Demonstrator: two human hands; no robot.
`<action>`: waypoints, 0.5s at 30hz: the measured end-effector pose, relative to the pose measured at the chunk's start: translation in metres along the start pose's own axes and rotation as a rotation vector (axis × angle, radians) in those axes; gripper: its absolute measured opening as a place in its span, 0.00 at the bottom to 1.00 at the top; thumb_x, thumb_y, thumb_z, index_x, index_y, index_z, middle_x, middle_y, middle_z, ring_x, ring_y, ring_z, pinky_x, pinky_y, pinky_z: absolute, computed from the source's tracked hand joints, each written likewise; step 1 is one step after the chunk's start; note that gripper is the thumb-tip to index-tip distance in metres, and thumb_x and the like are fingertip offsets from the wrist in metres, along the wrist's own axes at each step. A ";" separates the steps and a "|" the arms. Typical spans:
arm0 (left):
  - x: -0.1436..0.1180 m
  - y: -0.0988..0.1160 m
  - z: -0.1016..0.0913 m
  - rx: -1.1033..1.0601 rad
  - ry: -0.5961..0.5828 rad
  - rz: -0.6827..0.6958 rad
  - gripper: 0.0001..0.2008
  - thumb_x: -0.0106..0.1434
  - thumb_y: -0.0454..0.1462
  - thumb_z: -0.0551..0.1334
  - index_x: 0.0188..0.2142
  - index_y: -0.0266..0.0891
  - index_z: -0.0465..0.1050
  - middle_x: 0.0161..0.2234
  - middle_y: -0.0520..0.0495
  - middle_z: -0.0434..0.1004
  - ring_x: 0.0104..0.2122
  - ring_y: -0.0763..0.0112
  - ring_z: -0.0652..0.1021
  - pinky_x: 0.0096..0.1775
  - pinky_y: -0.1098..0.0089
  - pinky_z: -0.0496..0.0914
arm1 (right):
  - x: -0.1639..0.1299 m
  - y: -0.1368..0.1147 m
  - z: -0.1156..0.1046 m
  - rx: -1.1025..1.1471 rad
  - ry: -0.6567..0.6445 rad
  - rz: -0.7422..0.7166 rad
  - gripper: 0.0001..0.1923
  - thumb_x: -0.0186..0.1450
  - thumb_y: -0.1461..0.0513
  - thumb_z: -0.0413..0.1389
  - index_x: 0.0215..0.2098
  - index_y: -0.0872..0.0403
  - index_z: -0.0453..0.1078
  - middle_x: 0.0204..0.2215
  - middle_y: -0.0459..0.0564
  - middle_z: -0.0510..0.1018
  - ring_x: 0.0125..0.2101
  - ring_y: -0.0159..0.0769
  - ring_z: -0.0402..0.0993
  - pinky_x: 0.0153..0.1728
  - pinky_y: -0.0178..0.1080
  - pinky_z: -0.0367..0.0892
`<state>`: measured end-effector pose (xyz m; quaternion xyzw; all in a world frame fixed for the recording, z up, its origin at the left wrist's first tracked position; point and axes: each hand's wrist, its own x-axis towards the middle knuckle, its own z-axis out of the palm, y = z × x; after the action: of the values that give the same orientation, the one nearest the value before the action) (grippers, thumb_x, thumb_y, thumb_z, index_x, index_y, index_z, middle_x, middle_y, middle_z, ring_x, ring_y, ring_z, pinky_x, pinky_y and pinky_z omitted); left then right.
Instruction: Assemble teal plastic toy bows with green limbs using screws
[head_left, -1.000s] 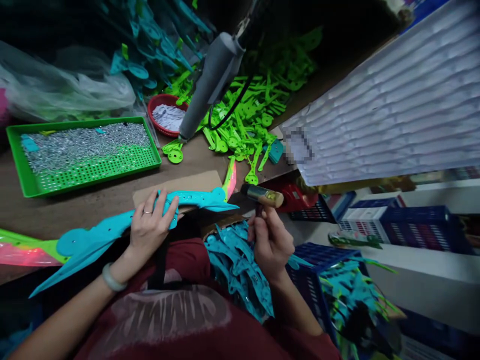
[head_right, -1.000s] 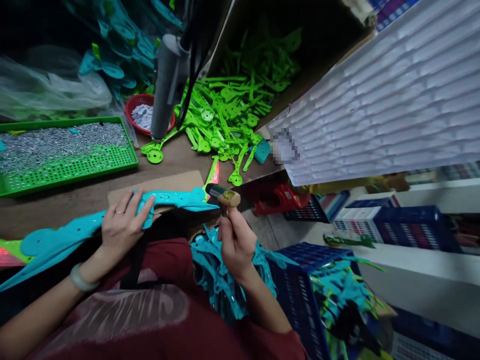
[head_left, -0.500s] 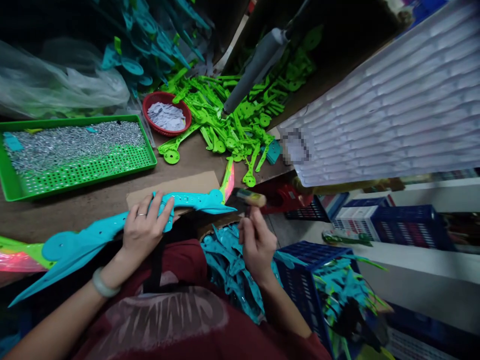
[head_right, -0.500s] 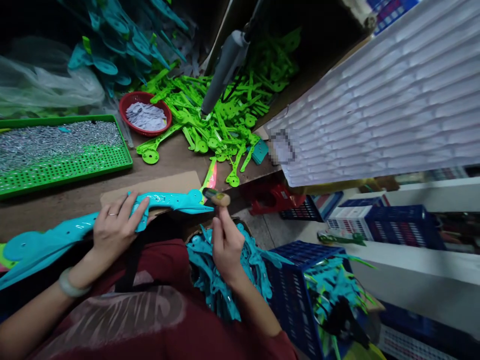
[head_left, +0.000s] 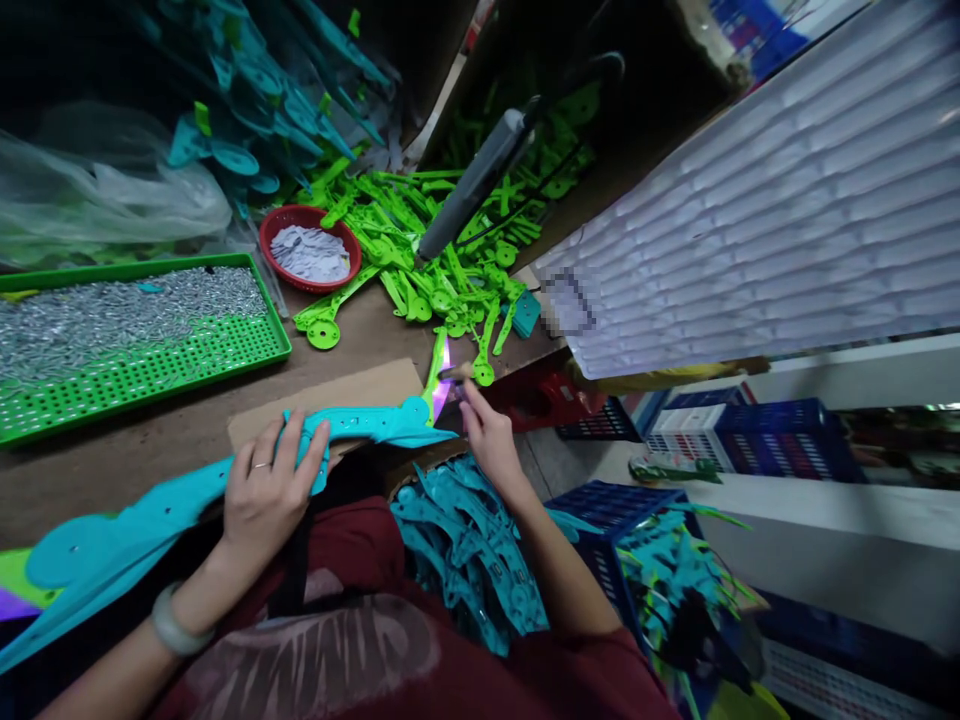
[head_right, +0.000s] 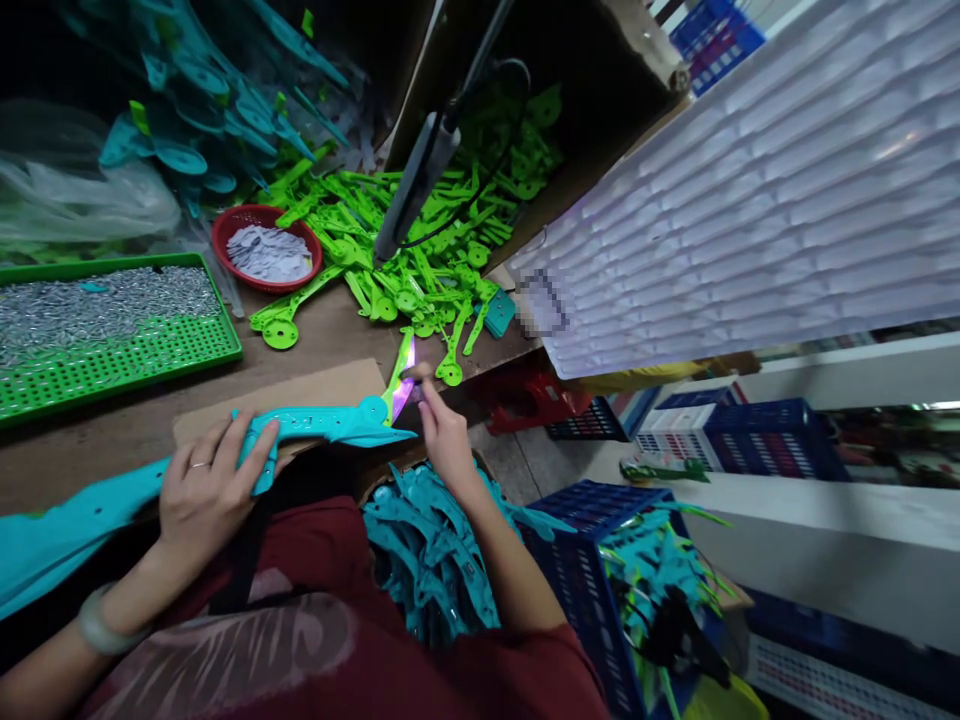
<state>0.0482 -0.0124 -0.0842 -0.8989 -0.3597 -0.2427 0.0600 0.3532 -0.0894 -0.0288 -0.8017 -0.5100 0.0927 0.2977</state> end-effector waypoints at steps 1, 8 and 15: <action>0.000 0.000 0.000 0.013 -0.001 0.008 0.22 0.67 0.38 0.62 0.60 0.39 0.67 0.56 0.31 0.73 0.49 0.46 0.78 0.41 0.57 0.67 | 0.005 0.003 0.000 -0.018 -0.062 -0.010 0.25 0.69 0.56 0.49 0.58 0.61 0.70 0.32 0.54 0.82 0.27 0.32 0.74 0.32 0.34 0.70; -0.011 -0.003 -0.003 0.044 -0.040 0.047 0.27 0.66 0.37 0.63 0.63 0.38 0.64 0.59 0.30 0.70 0.50 0.44 0.77 0.42 0.56 0.67 | 0.052 0.011 0.010 -0.093 0.051 -0.029 0.27 0.71 0.56 0.44 0.64 0.61 0.63 0.34 0.57 0.82 0.27 0.36 0.75 0.35 0.38 0.71; -0.022 -0.006 -0.007 0.098 -0.047 0.062 0.24 0.66 0.35 0.62 0.61 0.39 0.67 0.59 0.32 0.70 0.49 0.49 0.77 0.43 0.57 0.67 | 0.075 0.017 0.014 -0.246 -0.003 -0.053 0.26 0.72 0.58 0.41 0.63 0.61 0.64 0.33 0.57 0.82 0.27 0.38 0.76 0.33 0.38 0.71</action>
<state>0.0273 -0.0233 -0.0894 -0.9111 -0.3443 -0.2017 0.1033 0.3947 -0.0239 -0.0378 -0.8182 -0.5390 0.0226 0.1987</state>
